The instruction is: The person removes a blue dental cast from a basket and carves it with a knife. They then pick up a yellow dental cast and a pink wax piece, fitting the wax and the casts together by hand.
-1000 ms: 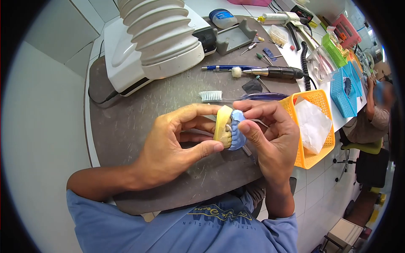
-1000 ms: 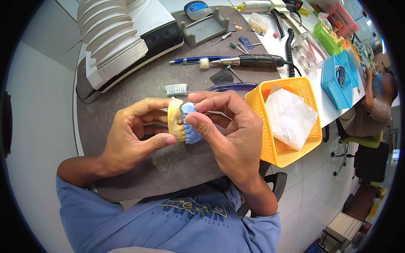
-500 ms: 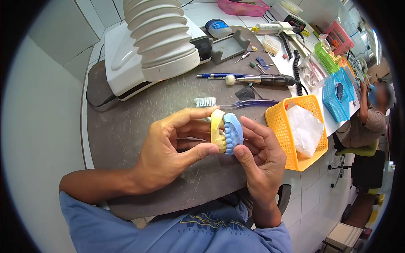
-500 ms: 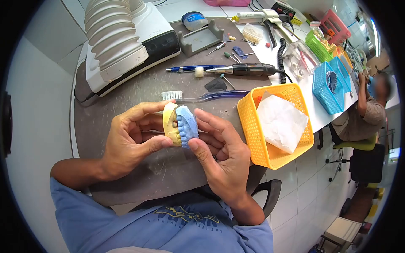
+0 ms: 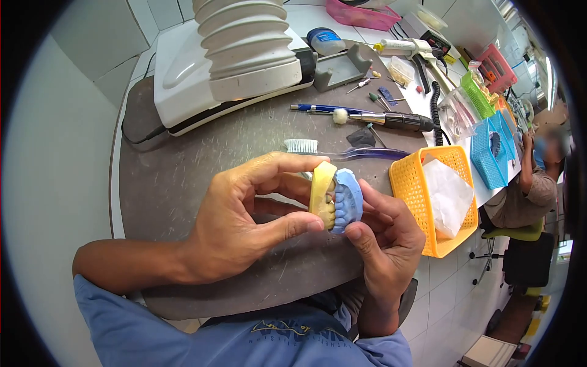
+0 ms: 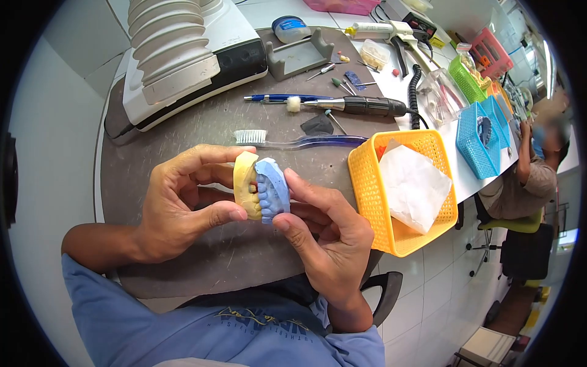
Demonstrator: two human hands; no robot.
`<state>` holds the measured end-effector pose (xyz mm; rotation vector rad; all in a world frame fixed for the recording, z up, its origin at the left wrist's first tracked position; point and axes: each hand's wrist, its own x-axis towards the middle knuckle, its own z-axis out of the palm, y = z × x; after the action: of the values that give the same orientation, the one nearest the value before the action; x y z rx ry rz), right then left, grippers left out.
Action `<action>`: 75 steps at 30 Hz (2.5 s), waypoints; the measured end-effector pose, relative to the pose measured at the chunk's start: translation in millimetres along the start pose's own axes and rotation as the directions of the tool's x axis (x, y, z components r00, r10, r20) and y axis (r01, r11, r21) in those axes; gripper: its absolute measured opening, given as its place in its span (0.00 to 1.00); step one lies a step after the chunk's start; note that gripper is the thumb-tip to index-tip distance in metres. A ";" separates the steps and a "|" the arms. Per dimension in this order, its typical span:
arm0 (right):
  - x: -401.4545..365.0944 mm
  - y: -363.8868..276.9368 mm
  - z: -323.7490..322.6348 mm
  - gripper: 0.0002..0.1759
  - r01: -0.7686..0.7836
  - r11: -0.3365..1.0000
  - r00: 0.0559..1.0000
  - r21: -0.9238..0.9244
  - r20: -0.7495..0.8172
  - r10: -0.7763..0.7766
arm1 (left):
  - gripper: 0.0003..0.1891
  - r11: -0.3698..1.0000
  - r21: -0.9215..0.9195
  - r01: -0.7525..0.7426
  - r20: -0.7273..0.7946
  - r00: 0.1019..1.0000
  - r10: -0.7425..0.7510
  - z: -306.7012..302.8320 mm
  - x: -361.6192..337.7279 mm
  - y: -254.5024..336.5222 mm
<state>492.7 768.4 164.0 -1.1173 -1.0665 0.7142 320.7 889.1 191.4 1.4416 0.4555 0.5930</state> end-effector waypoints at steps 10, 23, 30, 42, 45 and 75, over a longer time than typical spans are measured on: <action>1.0 -3.4 0.9 0.27 -0.094 0.994 0.996 0.052 -0.002 0.095 | 0.31 0.992 -0.078 0.103 -0.011 0.994 -0.104 -1.8 3.9 2.5; 1.9 4.1 -4.1 0.29 -0.076 0.997 0.996 0.027 0.051 0.074 | 0.35 0.995 0.089 -0.054 -0.001 0.999 0.054 -5.0 -1.0 -6.2; 3.2 -0.1 -2.3 0.29 -0.116 0.992 0.992 0.046 0.059 0.113 | 0.36 0.961 0.205 -0.185 0.038 0.983 0.182 -5.2 -2.3 -8.3; 4.6 -2.2 -0.2 0.30 -0.149 0.984 0.989 0.099 0.032 0.146 | 0.33 1.000 -0.002 -0.023 0.049 0.999 0.023 -3.8 0.0 -5.7; 4.8 -2.1 -0.6 0.31 -0.142 0.987 0.990 0.074 0.027 0.140 | 0.32 0.996 -0.064 0.054 0.057 0.997 -0.051 -3.4 0.3 -5.2; 1.2 1.6 -5.1 0.30 -0.108 0.991 0.994 0.078 0.034 0.106 | 0.32 0.969 -0.219 0.115 0.100 0.990 -0.095 -2.3 0.0 -5.7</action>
<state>497.9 768.1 162.4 -1.1042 -1.0005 0.8541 319.9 890.7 185.5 1.2153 0.3797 0.4773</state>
